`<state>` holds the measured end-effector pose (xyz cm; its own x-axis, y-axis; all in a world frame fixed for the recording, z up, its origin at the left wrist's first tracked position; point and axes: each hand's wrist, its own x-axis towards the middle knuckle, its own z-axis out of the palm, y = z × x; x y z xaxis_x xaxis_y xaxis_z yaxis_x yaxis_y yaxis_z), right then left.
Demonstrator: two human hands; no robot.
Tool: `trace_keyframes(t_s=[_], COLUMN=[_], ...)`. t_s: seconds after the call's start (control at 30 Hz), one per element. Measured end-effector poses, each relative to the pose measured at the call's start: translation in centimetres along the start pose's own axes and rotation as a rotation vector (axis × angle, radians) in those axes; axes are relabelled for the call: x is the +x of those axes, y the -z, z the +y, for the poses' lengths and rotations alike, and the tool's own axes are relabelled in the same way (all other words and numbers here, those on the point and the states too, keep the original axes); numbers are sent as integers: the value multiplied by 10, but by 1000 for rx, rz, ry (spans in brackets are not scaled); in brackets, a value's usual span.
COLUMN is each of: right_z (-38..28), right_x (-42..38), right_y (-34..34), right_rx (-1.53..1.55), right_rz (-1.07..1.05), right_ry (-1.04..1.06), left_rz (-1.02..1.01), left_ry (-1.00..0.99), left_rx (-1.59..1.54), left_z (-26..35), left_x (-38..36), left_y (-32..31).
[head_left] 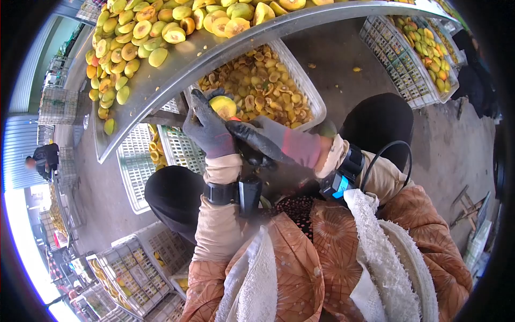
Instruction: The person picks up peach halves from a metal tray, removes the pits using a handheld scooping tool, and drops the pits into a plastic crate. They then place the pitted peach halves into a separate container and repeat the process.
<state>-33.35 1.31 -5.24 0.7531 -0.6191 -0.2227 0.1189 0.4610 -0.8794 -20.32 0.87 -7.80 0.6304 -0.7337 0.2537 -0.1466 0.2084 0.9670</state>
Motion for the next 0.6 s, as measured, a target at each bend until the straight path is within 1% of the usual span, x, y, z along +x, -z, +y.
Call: trace_keyframes(t_s=[0.03,0.1,0.17,0.2,0.23,0.3,0.33,0.37,0.4,0.43,0.5,0.53,0.6], right_z=[5,22,33,38,53,63,67,32,13,16,29,35,38], right_x=[2,9,9,11,18,29,25,8,-1,-1,3,5,10], right_y=[3,13,16,18,28,34,39,25,17,18,22,21,16], right_rx=[3,70,65,55,59,206,206,178,150,151,532,530,227], right_rz=[0,-114,-131,-149,-147,-212,-211,-222,-233,-232,-209,-212,-186], right_ry=[-1,303,283,272,270,157,158,36,-88,-89,-390,-393,-204], left_rz=[9,18,-69,-70,-87,-118,-119,-122,-123,-124,-293,-288,-300], left_ry=[37,74,421,419,373,284,284,210,137,138,317,317,310], left_rx=[-22,-45,-309,-308,-259,-157,-158,-81,-5,-4,-221,-222,-305], left_z=[5,2,-16,-18,-20,-23,-23,-23,-23,-23,-20,-18,-10], left_x=[-1,1,10,12,12,8,7,5,2,4,9,6,2], left_y=[-1,0,8,7,6,10,9,8,7,9,15,16,15])
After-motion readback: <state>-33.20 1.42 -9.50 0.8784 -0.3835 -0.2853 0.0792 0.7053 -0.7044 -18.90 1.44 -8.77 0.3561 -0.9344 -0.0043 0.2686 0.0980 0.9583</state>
